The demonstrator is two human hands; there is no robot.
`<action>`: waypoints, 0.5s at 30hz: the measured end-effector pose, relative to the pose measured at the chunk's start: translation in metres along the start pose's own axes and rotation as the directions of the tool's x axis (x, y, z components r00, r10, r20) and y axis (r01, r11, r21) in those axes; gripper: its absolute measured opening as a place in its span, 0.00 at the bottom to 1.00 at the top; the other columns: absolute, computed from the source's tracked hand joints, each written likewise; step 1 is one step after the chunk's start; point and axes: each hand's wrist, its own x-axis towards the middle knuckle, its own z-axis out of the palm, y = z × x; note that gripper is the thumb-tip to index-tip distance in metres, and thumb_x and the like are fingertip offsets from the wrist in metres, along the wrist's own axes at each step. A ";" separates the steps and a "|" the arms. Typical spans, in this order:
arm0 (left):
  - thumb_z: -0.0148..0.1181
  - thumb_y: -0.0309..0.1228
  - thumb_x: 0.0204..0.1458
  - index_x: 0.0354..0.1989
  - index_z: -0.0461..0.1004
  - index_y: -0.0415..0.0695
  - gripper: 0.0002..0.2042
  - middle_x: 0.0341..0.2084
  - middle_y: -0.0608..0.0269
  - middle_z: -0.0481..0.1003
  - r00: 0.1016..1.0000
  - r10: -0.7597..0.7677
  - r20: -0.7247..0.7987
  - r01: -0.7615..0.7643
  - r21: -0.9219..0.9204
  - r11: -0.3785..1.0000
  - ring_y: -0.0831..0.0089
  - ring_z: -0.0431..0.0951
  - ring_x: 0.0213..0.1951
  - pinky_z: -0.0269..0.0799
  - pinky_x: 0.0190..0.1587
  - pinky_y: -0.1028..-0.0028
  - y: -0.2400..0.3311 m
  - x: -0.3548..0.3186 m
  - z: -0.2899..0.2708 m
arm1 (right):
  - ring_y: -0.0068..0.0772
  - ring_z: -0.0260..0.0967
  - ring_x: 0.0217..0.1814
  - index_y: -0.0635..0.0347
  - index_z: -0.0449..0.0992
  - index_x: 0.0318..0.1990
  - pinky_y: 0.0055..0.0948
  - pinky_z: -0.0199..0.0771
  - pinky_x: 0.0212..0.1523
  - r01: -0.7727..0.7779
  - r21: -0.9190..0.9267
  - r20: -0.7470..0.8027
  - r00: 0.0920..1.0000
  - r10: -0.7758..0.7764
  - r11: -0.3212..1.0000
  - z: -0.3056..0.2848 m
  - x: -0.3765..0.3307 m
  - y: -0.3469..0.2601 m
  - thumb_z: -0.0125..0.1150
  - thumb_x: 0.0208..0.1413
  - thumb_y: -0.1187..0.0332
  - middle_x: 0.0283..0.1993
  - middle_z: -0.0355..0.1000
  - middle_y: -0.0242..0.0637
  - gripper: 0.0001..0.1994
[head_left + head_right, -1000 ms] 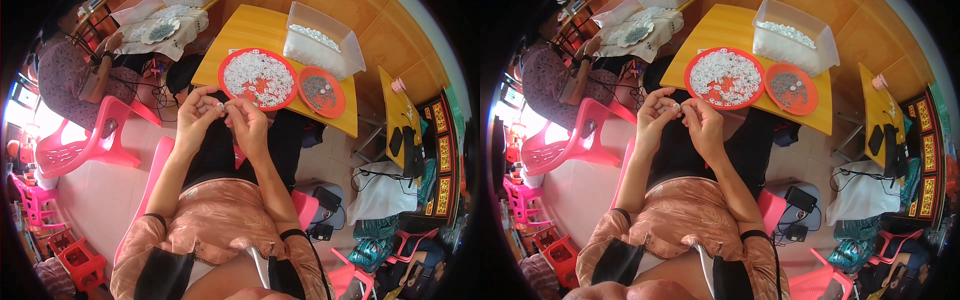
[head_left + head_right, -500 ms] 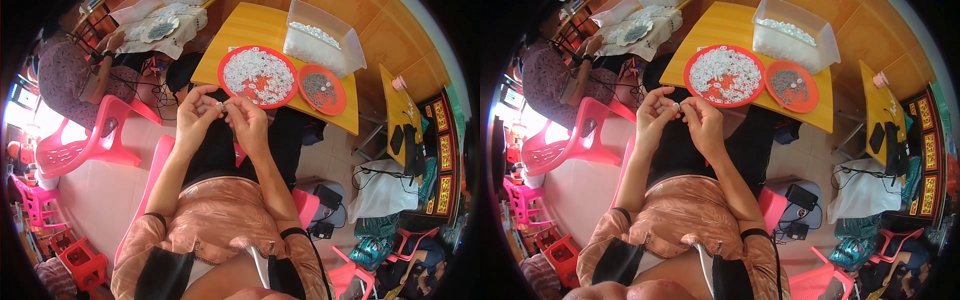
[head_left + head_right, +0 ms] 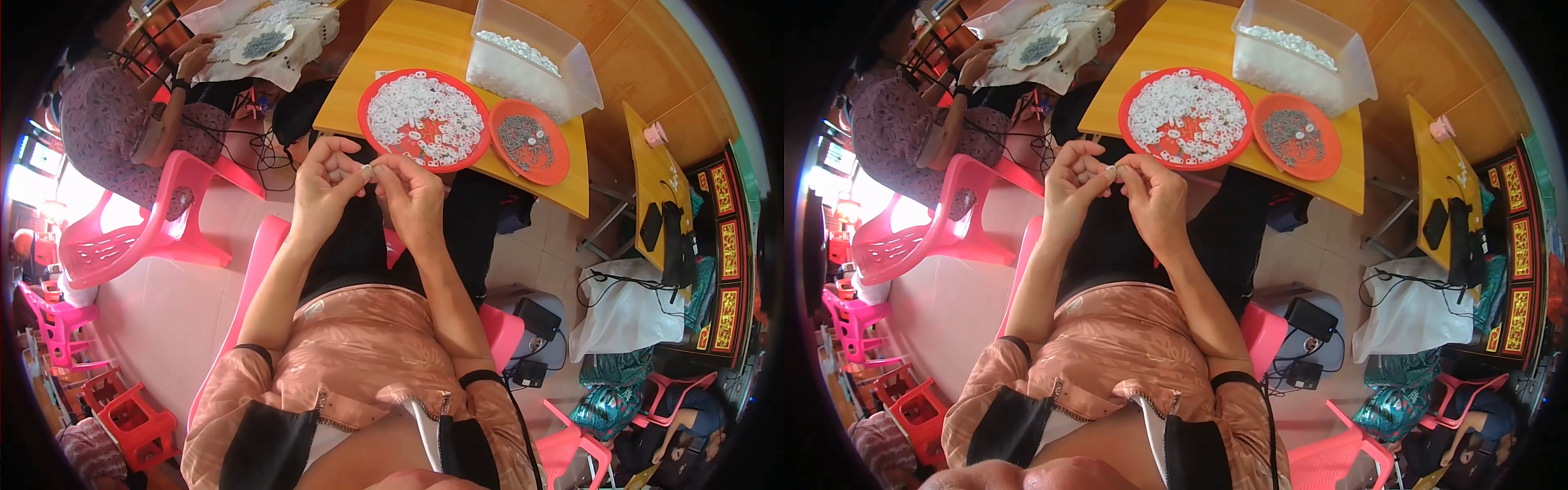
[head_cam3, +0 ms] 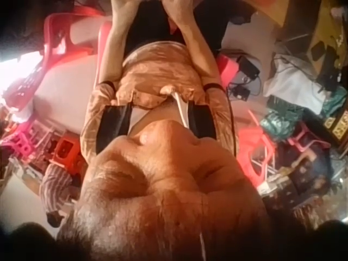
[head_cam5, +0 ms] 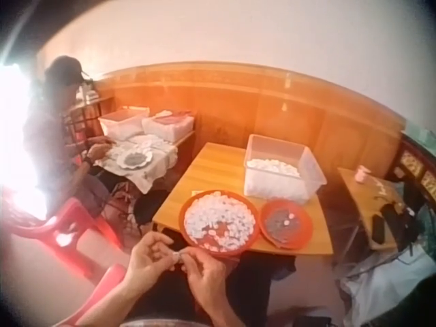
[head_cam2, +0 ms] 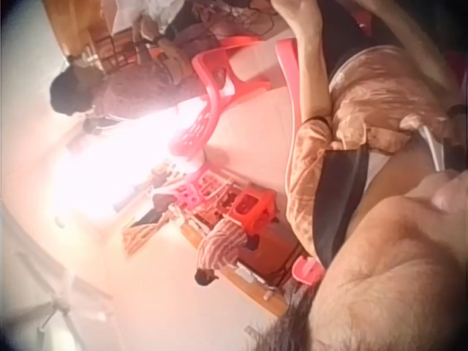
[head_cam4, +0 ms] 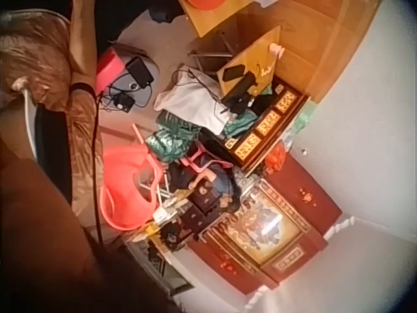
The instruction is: Manually assembling small white plastic components at a workbench.
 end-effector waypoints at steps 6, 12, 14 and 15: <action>0.60 0.18 0.47 0.45 0.62 0.39 0.18 0.25 0.65 0.72 1.000 0.001 -0.031 -0.003 -0.083 0.997 0.82 0.71 0.26 0.66 0.28 0.84 -0.005 -0.001 0.005 | 0.14 0.68 0.27 0.67 0.76 0.37 0.14 0.68 0.29 0.013 -0.081 0.017 1.000 -0.012 0.997 -0.003 0.001 -0.004 0.55 0.55 0.75 0.28 0.74 0.30 0.06; 0.59 0.18 0.47 0.45 0.60 0.39 0.18 0.25 0.63 0.72 0.997 -0.003 -0.082 -0.017 -0.246 0.969 0.80 0.71 0.25 0.66 0.29 0.83 -0.008 -0.001 0.012 | 0.14 0.68 0.28 0.66 0.76 0.37 0.14 0.68 0.30 -0.011 0.060 -0.001 1.000 0.011 0.998 -0.005 0.004 -0.001 0.55 0.56 0.75 0.28 0.74 0.30 0.05; 0.59 0.17 0.47 0.45 0.60 0.39 0.18 0.25 0.63 0.72 0.997 0.000 -0.082 -0.021 -0.262 0.965 0.80 0.71 0.25 0.65 0.29 0.83 -0.009 -0.002 0.012 | 0.14 0.68 0.28 0.66 0.76 0.37 0.14 0.68 0.30 -0.003 0.091 -0.009 1.000 0.004 0.996 -0.005 0.004 -0.001 0.55 0.56 0.75 0.28 0.74 0.30 0.05; 0.59 0.17 0.47 0.45 0.60 0.39 0.18 0.25 0.63 0.72 0.997 0.000 -0.081 -0.021 -0.261 0.965 0.80 0.71 0.25 0.65 0.29 0.83 -0.008 -0.002 0.012 | 0.14 0.68 0.28 0.66 0.76 0.37 0.14 0.67 0.30 -0.017 0.114 -0.012 1.000 0.018 0.993 -0.004 0.003 -0.002 0.55 0.56 0.75 0.28 0.74 0.30 0.05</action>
